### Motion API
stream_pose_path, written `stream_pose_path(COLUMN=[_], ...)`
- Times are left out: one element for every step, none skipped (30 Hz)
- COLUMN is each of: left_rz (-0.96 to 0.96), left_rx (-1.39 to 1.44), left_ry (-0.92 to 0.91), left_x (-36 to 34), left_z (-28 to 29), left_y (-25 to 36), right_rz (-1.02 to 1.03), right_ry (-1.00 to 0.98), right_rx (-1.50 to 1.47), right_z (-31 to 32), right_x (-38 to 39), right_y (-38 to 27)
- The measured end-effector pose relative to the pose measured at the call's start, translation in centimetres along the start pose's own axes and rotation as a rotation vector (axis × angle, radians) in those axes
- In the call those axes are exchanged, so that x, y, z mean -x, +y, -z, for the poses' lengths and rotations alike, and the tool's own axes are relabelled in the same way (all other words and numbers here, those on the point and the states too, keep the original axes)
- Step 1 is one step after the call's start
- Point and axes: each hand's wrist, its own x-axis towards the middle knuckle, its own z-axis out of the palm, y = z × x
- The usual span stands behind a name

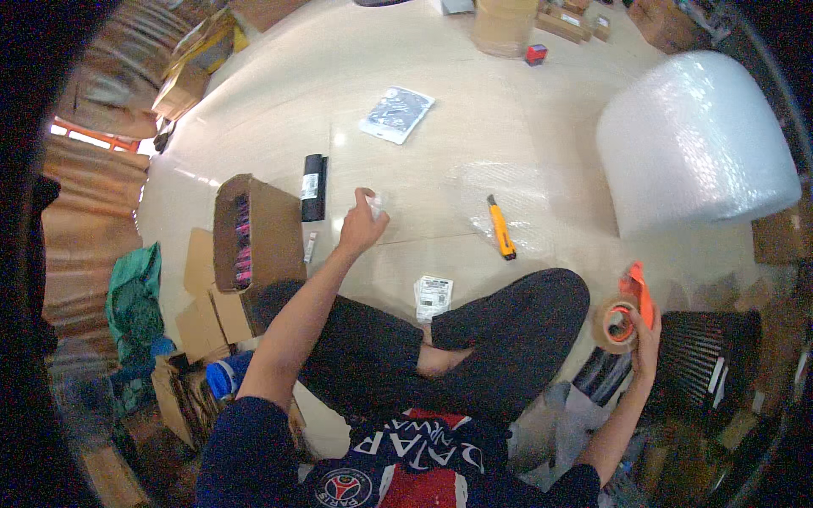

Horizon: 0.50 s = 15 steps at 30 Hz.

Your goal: The person sits on the floor and packs small items into black poly mailers. They wrap items in bubble wrap, place them inside the mailers, seal the bags, and affix shipping labels to the outside. The process is repeated for several items.

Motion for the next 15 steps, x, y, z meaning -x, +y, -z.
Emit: stream_pose_path(left_rz=[0.018,0.041,0.075,0.112,0.159,0.193,0.284,0.364,0.409,0.487,0.459,0.463,0.489,0.517,0.544], left_rx=[-0.052,-0.104,-0.156,-0.236,-0.316,-0.388,-0.461,-0.525,-0.515,-0.534,-0.594,-0.653,-0.665,-0.646,-0.625], left_ry=[0.042,0.084,0.118,0.179,0.233,0.290,0.228,0.178,0.057,-0.069,-0.115,-0.230,-0.281,-0.395,-0.507], left_x=[-1.1,-2.1,-2.7,-2.9,-3.2,-3.3,-3.2,-2.7,-2.2,-1.6,-1.1,-0.9,-0.9,-0.8,-0.8], left_z=[0.3,0.6,0.8,0.7,0.7,0.8,1.1,1.3,1.6,1.5,1.2,0.9,0.6,0.2,0.0], left_y=[-1.8,-3.6,-5.4,-7.3,-9.0,-10.8,-12.7,-14.5,-16.1,-17.1,-17.7,-17.9,-17.6,-17.1,-16.3], right_rz=[-0.056,0.011,0.024,-0.005,0.026,0.013,-0.009,-0.063,-0.002,0.050,0.025,0.062,0.154,0.211,0.181], right_ry=[0.147,0.126,0.172,0.254,0.276,0.333,0.428,0.470,0.459,0.509,0.559,0.474,0.489,0.512,0.551], right_rx=[-0.051,-0.071,-0.086,-0.113,-0.137,-0.173,-0.210,-0.173,-0.024,0.116,0.265,0.411,0.682,0.955,1.256], right_z=[1.0,1.8,2.4,2.9,3.1,3.2,3.4,3.7,3.9,4.1,4.2,4.3,4.0,3.6,2.7], right_x=[-0.9,-1.8,-2.6,-3.4,-4.2,-4.7,-5.0,-5.4,-5.8,-6.2,-6.3,-6.6,-6.7,-6.5,-6.4], right_y=[2.1,4.2,6.3,8.3,10.3,12.3,14.1,15.4,16.5,17.2,17.3,16.8,15.9,14.5,12.7])
